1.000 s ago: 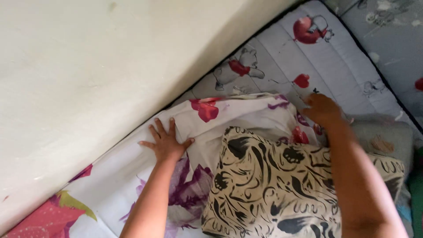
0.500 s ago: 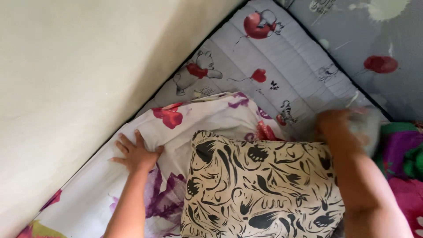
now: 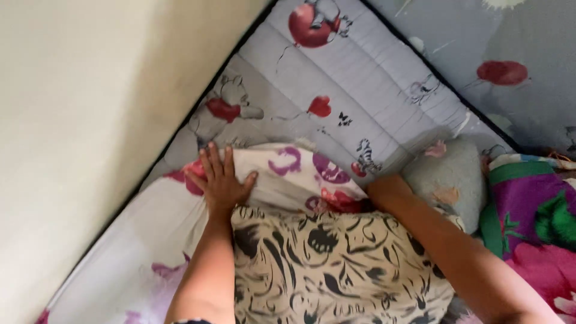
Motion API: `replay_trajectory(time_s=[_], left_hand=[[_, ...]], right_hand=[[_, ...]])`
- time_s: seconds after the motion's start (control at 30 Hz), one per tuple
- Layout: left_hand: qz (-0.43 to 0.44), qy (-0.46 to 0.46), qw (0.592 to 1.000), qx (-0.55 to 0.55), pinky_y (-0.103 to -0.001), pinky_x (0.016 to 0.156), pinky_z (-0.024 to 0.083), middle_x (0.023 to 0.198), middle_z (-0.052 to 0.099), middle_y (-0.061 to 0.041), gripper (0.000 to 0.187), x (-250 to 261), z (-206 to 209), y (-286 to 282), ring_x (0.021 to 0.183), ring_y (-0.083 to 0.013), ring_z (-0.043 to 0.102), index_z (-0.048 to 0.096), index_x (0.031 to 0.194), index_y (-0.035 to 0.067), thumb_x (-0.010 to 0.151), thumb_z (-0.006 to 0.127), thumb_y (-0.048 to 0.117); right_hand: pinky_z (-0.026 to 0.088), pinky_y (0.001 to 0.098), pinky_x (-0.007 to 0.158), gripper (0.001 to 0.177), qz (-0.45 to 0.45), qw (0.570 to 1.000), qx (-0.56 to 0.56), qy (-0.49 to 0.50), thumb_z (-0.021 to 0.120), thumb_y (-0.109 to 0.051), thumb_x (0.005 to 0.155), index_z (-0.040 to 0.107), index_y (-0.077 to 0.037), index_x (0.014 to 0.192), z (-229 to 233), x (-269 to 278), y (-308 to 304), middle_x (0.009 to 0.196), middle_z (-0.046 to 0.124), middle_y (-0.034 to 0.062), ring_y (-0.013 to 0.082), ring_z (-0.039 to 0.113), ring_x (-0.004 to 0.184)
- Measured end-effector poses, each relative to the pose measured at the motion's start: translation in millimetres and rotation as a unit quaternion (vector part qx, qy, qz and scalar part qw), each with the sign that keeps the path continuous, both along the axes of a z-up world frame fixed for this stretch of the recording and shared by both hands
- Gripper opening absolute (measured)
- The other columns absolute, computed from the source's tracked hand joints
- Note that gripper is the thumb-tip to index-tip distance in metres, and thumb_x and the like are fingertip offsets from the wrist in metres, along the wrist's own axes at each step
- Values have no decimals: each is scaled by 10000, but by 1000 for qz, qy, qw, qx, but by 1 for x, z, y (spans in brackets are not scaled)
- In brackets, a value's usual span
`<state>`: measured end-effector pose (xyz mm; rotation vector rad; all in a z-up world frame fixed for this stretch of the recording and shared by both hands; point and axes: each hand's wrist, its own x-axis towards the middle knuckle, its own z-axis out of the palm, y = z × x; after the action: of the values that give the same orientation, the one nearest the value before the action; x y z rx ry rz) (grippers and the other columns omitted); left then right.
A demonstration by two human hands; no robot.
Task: The person spreads a floral-patterned sheet over a Winnie the Pooh-themed mattress, smoothing and tucking the edges along the sides. The person adjusts the sheet repeatedly to fit the mattress corners and sides.
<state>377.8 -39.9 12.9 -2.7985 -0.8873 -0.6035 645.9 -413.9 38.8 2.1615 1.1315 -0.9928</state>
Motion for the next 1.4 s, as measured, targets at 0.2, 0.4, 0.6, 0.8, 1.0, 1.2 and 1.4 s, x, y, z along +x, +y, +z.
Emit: replay_trajectory(time_s=[0.2,0.4,0.6,0.8,1.0,1.2,1.4], left_hand=[[20,73,987,-139,-833,1090,102,1698,257,-197,940,-1,-6,-1,1562,-423,185,411,1568,181,859,442,799],[5,43,995,-86,-796,1099,93,1675,309,-208,874,-2,-6,-3,1545,-431,249,401,1570,202,930,298,789],[2,66,992,-106,-826,1069,105,1675,311,-224,894,-7,-14,-5,1544,-455,242,458,1539,177,901,364,796],[-1,41,997,-58,-792,1083,110,1646,373,-246,886,4,-25,1,1529,-465,302,465,1531,167,956,191,783],[-1,49,996,-68,-810,1067,122,1652,331,-248,886,-1,-24,-1,1528,-473,277,401,1549,169,961,131,774],[-18,43,997,-68,-815,1061,77,1638,344,-271,868,-4,-25,-1,1516,-501,281,360,1579,161,980,113,739],[-7,45,996,-74,-801,1072,75,1632,361,-265,866,0,-26,3,1520,-483,290,397,1542,153,966,172,759]], right_hand=[[595,433,595,213,-69,995,60,-48,562,-235,921,771,-243,962,101,-12,60,778,761,29,262,781,758],[602,392,689,154,-59,986,128,-90,599,-163,911,745,-207,935,129,-23,74,744,733,36,232,763,753],[552,384,698,200,-59,987,86,-121,586,-176,904,716,-155,753,85,-19,45,687,709,36,227,724,708],[549,501,707,261,-123,828,521,-166,720,1,687,750,-45,942,105,-31,150,733,656,169,420,672,717],[556,383,796,316,-116,777,582,-210,628,6,770,772,-159,997,96,-7,211,817,698,26,267,698,779],[456,611,1053,802,-416,873,242,83,739,-505,804,491,-134,1471,155,13,161,1395,640,205,487,586,1276],[618,404,831,395,-260,963,-69,23,718,-445,799,793,-174,1076,26,5,28,1041,823,58,290,786,999]])
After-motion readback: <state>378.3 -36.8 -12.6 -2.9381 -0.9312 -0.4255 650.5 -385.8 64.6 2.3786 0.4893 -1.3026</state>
